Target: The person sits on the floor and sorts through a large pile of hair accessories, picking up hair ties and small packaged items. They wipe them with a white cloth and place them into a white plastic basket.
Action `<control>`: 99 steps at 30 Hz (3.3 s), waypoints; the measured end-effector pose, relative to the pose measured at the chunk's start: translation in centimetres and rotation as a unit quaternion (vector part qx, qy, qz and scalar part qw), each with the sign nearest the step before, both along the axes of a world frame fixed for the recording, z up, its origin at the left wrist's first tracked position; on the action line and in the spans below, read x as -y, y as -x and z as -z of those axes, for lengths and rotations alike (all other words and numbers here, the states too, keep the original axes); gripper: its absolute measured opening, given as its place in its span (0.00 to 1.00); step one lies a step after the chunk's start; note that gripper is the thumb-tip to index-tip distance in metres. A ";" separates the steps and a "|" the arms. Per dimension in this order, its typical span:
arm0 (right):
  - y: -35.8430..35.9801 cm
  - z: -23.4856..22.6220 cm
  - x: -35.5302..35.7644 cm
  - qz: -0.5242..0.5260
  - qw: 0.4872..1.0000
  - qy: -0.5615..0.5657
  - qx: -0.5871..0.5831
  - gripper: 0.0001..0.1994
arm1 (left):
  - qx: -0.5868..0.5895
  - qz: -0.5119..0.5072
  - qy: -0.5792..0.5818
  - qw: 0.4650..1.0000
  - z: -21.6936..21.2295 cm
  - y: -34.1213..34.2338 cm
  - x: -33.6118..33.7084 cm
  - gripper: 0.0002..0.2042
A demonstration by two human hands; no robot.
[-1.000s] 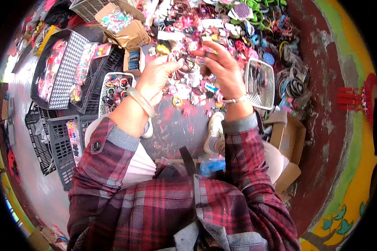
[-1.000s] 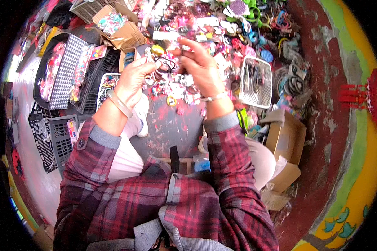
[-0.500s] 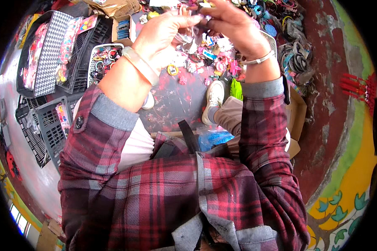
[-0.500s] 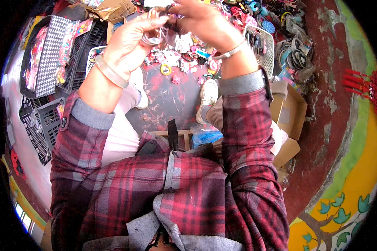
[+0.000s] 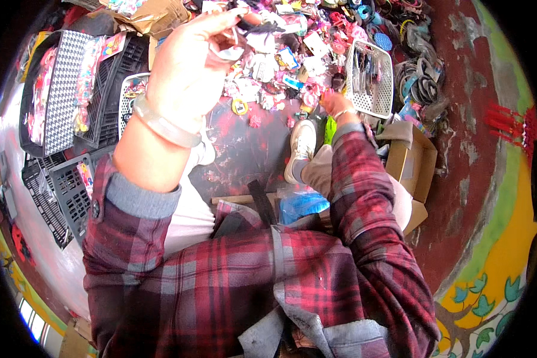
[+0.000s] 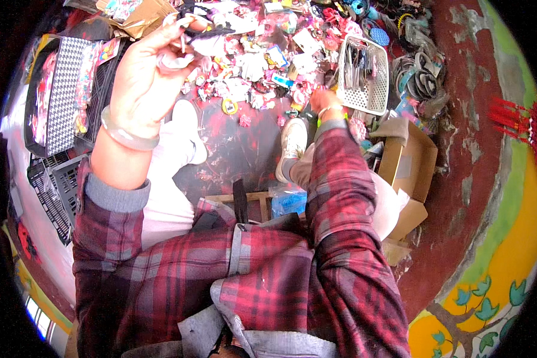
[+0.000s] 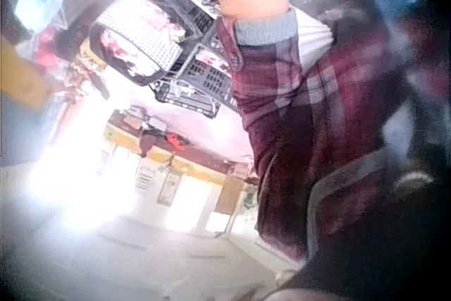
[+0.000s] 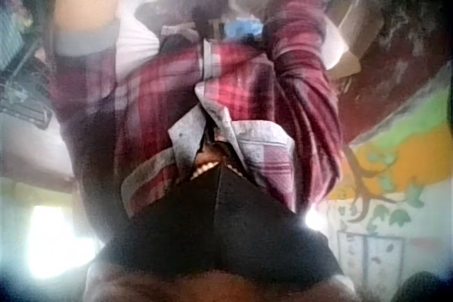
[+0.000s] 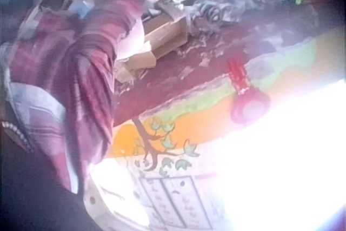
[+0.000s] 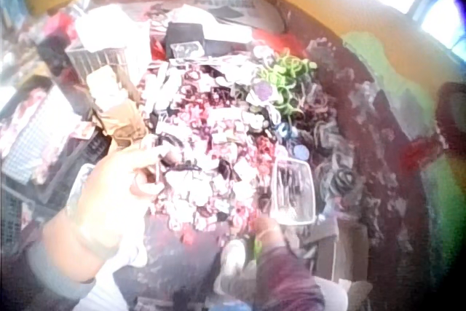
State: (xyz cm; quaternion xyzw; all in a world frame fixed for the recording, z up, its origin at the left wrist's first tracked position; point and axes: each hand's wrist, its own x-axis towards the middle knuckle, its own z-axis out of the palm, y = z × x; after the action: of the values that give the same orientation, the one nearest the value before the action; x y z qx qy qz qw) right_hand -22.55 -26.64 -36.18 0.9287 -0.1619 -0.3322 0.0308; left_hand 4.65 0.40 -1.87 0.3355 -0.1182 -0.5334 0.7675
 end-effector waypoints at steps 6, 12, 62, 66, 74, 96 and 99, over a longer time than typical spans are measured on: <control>-2.2 1.3 -5.5 0.501 0.823 -0.144 0.225 0.14 | -0.008 -0.088 -0.093 0.992 -1.5 0.7 -0.1 0.06; -8.6 -0.5 -2.3 0.516 0.764 -0.140 0.361 0.20 | -0.051 -0.110 -0.105 0.987 -1.0 -0.3 -0.6 0.08; -10.5 4.7 0.7 0.566 0.705 -0.116 0.412 0.11 | -0.028 -0.092 -0.162 0.982 0.7 -4.5 1.0 0.09; -8.6 7.8 4.5 0.351 0.861 -0.090 0.357 0.24 | -0.053 -0.067 -0.149 0.985 0.5 -4.7 2.1 0.09; -13.0 7.0 -0.6 0.449 0.837 -0.202 0.237 0.15 | -0.063 -0.066 -0.150 0.985 0.7 -4.8 3.0 0.09; -10.5 1.3 -9.2 0.638 0.206 -0.637 0.381 0.05 | -0.046 -0.070 -0.113 0.990 -0.8 -2.3 -0.6 0.09; -11.3 -2.6 -8.5 0.589 0.175 -0.696 0.373 0.06 | -0.028 -0.084 -0.133 0.987 -1.2 -1.7 -1.1 0.06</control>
State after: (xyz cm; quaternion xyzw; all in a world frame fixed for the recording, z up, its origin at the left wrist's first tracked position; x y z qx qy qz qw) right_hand -11.23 -18.14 -33.58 0.2123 -0.3553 0.1581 -0.8965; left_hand 6.32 1.54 -0.64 0.4284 0.0040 -0.4867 0.7613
